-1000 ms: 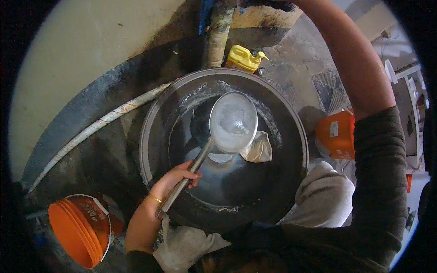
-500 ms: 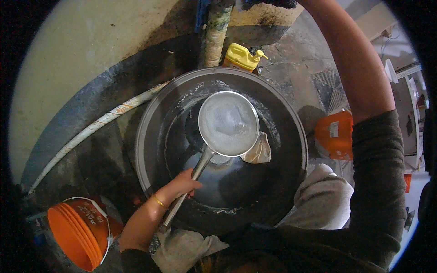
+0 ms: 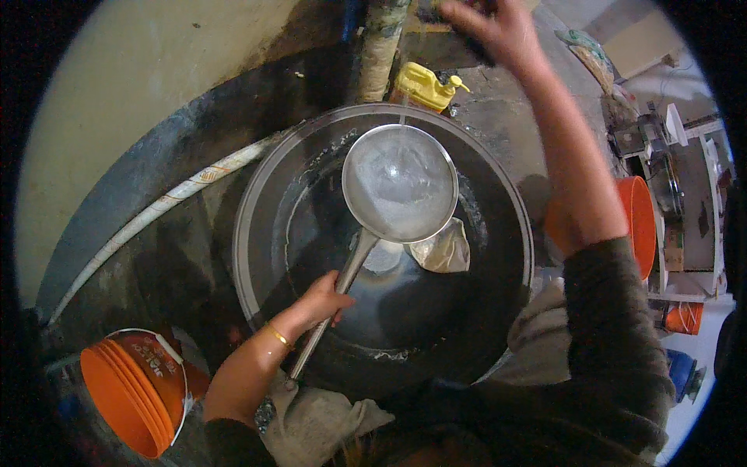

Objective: The person washes several kitchen utensils including chopsticks, a strainer, a knife, and a metal bowl using a blue cloth and running water from a wall-mounted tap. After rinsing, the person places the cleaned items on a wall rack and continues scrubbing the bowl before moving to a large wok to rinse a strainer.

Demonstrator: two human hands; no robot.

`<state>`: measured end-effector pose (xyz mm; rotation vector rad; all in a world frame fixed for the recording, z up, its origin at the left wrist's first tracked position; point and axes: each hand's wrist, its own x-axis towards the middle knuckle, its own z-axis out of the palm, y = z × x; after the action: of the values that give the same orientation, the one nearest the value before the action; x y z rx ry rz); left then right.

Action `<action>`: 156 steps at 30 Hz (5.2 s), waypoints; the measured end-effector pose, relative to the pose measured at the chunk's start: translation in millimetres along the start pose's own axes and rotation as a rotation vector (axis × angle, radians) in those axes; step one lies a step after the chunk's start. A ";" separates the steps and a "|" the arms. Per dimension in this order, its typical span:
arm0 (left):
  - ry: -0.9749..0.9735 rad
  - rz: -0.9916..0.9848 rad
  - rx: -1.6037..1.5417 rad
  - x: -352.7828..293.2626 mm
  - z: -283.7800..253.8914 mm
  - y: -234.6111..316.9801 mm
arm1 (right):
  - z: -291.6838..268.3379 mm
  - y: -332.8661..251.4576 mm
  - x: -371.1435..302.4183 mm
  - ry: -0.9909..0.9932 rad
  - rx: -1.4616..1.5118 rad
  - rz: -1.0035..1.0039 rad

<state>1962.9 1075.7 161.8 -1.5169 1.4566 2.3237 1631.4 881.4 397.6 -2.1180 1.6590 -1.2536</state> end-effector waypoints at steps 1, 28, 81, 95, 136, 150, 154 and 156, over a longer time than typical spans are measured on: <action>0.006 -0.016 0.015 3.2 0.5 -1.5 | 15.1 19.1 -19.7 0.025 -0.063 0.115; 0.271 -0.112 0.089 -1.4 -18.7 -11.9 | 251.9 181.1 -303.7 -0.154 -0.208 0.362; 0.171 -0.188 -0.039 6.8 -22.5 -3.1 | 256.8 106.1 -345.2 -0.396 0.142 0.342; 0.141 -0.217 -0.035 6.8 -20.1 -5.5 | 250.3 116.6 -370.7 -0.558 0.105 0.398; 0.130 -0.232 -0.008 9.9 -21.1 -15.1 | 247.3 144.7 -390.3 -0.589 0.126 0.449; 0.099 -0.259 0.071 9.3 -21.5 -16.9 | 308.5 89.3 -241.4 -0.326 0.530 0.588; 0.067 -0.253 0.038 9.1 -22.1 -15.8 | 298.0 101.5 -247.8 -0.611 0.427 0.409; 0.050 -0.228 0.037 10.2 -22.5 -14.0 | 304.5 116.1 -237.7 -0.252 0.357 0.603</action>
<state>1980.0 1063.5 142.6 -1.6461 1.2528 2.1324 1753.4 939.3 17.5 -1.3546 1.6312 -0.9529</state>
